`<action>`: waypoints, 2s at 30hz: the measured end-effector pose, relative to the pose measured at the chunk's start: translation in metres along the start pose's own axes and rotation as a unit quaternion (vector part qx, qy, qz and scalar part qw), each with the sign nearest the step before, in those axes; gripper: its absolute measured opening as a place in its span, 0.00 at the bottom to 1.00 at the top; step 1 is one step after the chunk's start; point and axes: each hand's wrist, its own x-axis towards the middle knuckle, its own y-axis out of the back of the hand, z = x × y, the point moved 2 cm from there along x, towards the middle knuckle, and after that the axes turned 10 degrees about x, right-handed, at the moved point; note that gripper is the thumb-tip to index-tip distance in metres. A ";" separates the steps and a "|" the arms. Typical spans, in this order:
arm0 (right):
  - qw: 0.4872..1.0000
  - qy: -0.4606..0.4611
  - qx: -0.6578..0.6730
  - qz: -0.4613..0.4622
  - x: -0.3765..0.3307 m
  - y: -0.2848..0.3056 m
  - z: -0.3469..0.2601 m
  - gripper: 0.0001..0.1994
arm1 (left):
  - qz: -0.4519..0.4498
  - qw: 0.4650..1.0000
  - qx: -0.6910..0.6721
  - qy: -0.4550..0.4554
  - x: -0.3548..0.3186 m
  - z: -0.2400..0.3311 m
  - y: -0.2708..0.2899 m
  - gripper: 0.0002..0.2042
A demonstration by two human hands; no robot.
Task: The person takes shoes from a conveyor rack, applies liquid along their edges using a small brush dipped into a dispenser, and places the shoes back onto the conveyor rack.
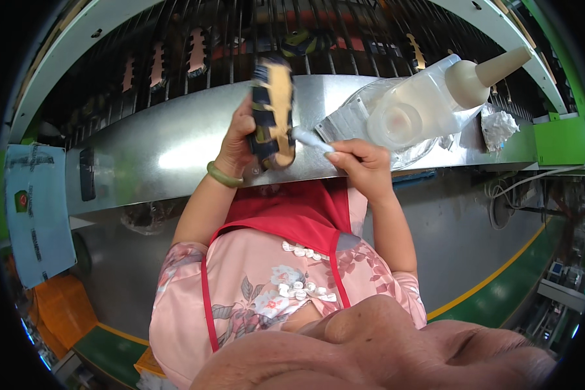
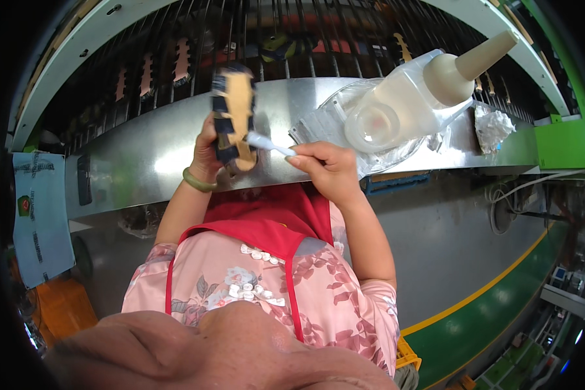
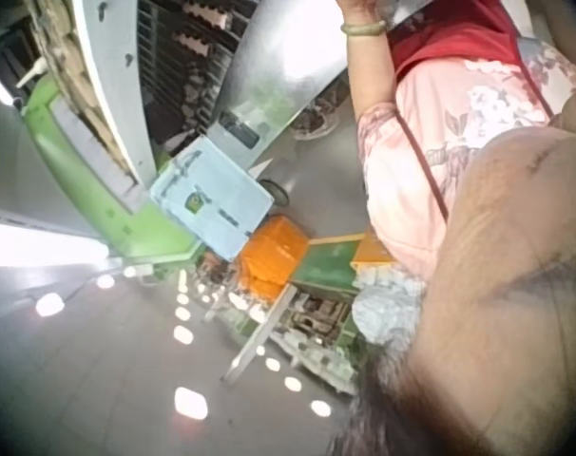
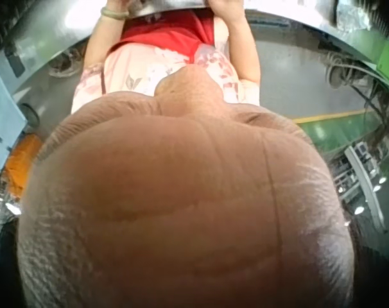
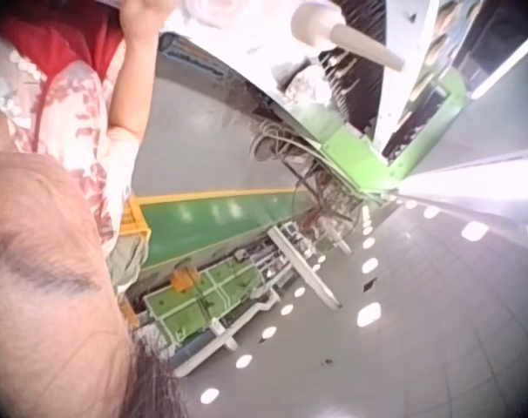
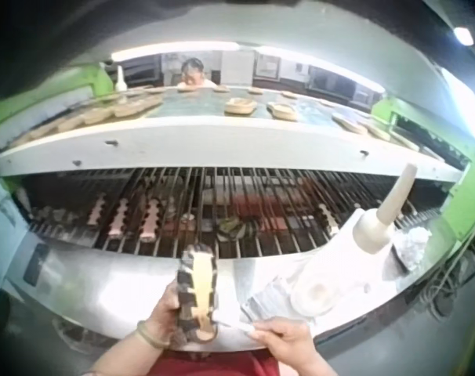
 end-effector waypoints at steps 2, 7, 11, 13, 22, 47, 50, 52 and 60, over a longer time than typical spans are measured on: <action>0.998 0.037 0.036 0.032 0.001 0.006 -0.010 0.07 | -0.065 0.997 -0.029 -0.010 0.002 0.012 -0.002 0.43; 0.994 0.004 0.096 0.054 0.009 0.021 -0.019 0.07 | -0.012 0.900 0.424 -0.098 -0.002 0.018 0.002 0.39; 0.994 0.000 0.106 0.042 0.010 0.018 -0.019 0.06 | 0.024 0.823 0.453 -0.342 0.007 0.028 -0.014 0.28; 0.994 -0.002 0.103 0.034 0.009 0.010 -0.021 0.07 | 0.040 0.730 0.547 -0.407 0.011 0.033 -0.017 0.26; 0.997 0.010 0.060 0.037 0.012 -0.005 -0.027 0.07 | 0.074 0.563 0.652 -0.503 0.011 0.044 -0.023 0.23; 0.996 0.080 0.022 0.027 0.002 -0.010 -0.015 0.07 | 0.095 0.547 0.685 -0.471 0.013 0.040 -0.018 0.23; 0.998 0.044 -0.034 0.015 -0.008 -0.007 0.005 0.07 | 0.112 0.552 0.685 -0.461 0.013 0.040 -0.013 0.23; 0.998 0.049 -0.013 0.023 -0.006 -0.004 0.004 0.07 | 0.114 0.551 0.693 -0.450 0.014 0.040 -0.013 0.24; 0.998 0.067 -0.020 0.011 -0.002 -0.011 0.008 0.06 | 0.114 0.570 0.691 -0.429 0.015 0.037 -0.008 0.26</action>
